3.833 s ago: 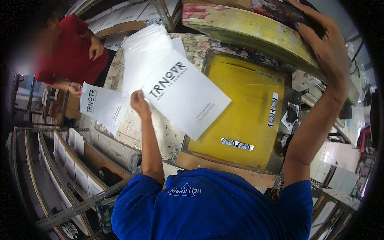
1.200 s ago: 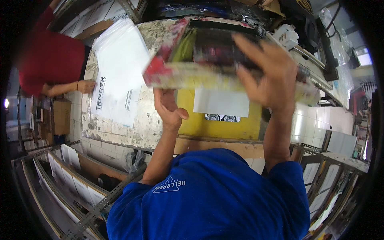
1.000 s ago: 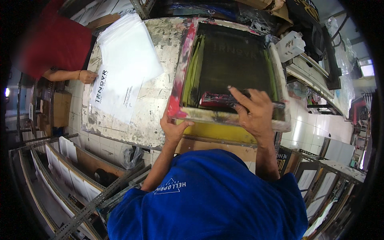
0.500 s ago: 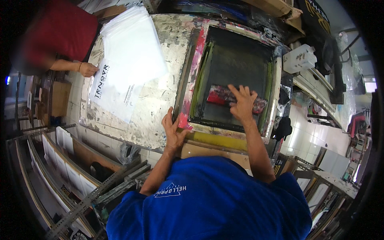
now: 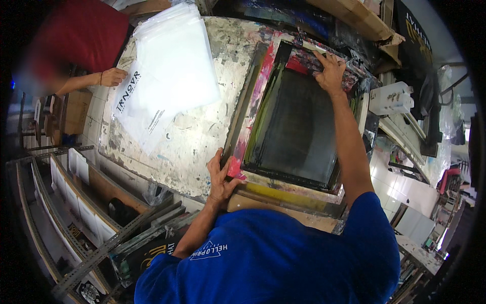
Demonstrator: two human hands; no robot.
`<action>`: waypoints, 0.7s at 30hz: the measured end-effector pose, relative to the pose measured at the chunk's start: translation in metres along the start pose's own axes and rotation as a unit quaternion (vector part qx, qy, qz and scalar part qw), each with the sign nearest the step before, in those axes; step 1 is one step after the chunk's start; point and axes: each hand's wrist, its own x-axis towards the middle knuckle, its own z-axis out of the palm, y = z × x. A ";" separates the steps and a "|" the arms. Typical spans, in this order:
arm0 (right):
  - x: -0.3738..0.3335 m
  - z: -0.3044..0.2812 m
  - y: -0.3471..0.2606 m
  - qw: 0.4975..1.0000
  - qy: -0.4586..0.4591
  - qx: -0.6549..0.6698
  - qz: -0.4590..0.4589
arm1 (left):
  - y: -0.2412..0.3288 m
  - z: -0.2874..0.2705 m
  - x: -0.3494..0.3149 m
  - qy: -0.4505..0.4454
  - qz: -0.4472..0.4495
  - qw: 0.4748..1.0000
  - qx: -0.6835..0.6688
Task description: The person performs screen printing by placing paper on a base, lowering a screen over it, and using a squeegee to spread ink across the mesh. They then lift the screen to reveal the print, remove the paper, and place it on a stack to the side.
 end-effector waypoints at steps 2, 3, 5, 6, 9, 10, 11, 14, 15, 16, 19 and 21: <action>0.020 -0.001 0.014 1.000 -0.025 -0.001 0.007 | 0.002 0.000 -0.001 0.004 -0.002 1.000 -0.015; 0.025 0.000 0.019 0.999 -0.007 -0.025 0.028 | 0.002 0.000 -0.001 0.005 -0.003 1.000 -0.023; 0.039 -0.007 0.015 0.999 -0.041 0.013 0.031 | 0.002 0.001 -0.003 0.016 -0.002 1.000 -0.026; 0.044 -0.011 0.013 0.997 -0.058 0.032 0.033 | 0.001 0.002 -0.003 0.021 -0.001 0.999 -0.028; 0.043 -0.015 0.018 0.995 -0.030 0.098 0.021 | 0.003 -0.001 0.002 0.027 0.029 0.999 -0.026; 0.042 -0.021 0.016 0.990 -0.045 0.121 0.059 | 0.007 -0.004 0.003 0.011 0.013 0.999 -0.034; 0.040 -0.032 0.011 0.983 -0.062 0.143 0.098 | 0.012 -0.008 0.004 -0.006 -0.003 0.999 -0.043; 0.020 -0.054 0.005 0.969 -0.032 0.202 0.136 | 0.015 -0.004 0.002 0.006 -0.018 0.998 -0.067; 0.007 -0.062 0.003 0.961 -0.026 0.226 0.155 | 0.015 -0.002 0.000 0.020 -0.017 0.997 -0.074; -0.002 -0.071 -0.001 0.953 -0.019 0.250 0.170 | 0.016 -0.001 0.001 0.032 -0.014 0.996 -0.083; -0.053 -0.103 -0.032 0.896 -0.062 0.376 0.226 | 0.014 0.002 -0.001 0.073 -0.001 0.992 -0.102; -0.086 -0.144 -0.083 0.874 -0.086 0.412 0.244 | 0.025 -0.004 0.006 0.097 0.018 0.988 -0.119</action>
